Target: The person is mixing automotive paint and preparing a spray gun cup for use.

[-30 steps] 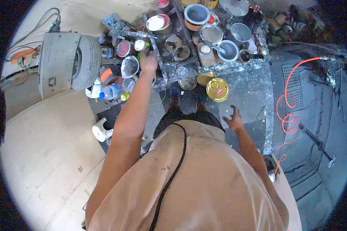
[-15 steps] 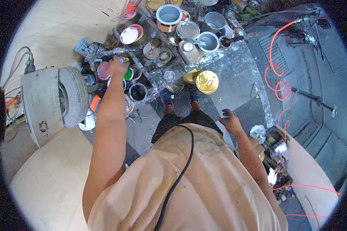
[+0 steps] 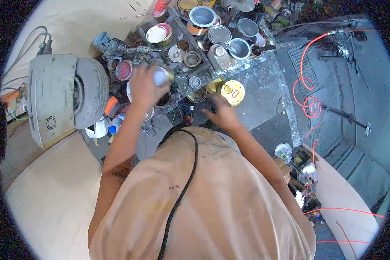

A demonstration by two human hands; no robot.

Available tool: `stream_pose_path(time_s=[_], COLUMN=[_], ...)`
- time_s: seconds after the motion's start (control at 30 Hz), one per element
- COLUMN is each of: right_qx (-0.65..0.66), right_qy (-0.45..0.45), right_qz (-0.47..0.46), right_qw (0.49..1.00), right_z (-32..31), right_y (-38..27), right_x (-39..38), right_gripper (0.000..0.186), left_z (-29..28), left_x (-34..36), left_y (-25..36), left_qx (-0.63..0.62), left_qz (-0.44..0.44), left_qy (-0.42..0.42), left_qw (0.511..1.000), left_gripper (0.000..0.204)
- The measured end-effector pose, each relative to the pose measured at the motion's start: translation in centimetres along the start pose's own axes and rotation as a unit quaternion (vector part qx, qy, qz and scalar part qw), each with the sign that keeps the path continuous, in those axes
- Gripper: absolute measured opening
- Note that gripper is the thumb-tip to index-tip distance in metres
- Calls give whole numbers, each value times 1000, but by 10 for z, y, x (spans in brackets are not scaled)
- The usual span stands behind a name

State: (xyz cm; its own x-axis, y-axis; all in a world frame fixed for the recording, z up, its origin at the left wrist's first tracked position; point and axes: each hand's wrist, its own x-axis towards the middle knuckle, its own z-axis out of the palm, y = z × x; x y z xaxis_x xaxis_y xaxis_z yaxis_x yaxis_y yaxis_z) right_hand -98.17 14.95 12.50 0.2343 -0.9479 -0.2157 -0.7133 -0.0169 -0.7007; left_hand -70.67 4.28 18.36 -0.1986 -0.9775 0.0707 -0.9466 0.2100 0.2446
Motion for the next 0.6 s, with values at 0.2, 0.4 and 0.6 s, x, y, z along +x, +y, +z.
stream_pose_path(time_s=[0.2,0.4,0.6], right_qx=[-30,12,31], right_qy=[98,49,69], right_qz=[-144,-86,-83], right_qw=[984,995,994], right_z=[-3,-9,-11], right_y=[-53,-47,-45], right_x=[25,11,11], right_gripper=[68,76,75], left_z=[7,1,24], left_x=[-48,-55,-52], left_y=[59,57,40], left_qx=[-236,-291,-421], left_qz=[37,146,78], left_qy=[-22,-45,-80], left_qw=[971,945,900], left_gripper=[62,48,33])
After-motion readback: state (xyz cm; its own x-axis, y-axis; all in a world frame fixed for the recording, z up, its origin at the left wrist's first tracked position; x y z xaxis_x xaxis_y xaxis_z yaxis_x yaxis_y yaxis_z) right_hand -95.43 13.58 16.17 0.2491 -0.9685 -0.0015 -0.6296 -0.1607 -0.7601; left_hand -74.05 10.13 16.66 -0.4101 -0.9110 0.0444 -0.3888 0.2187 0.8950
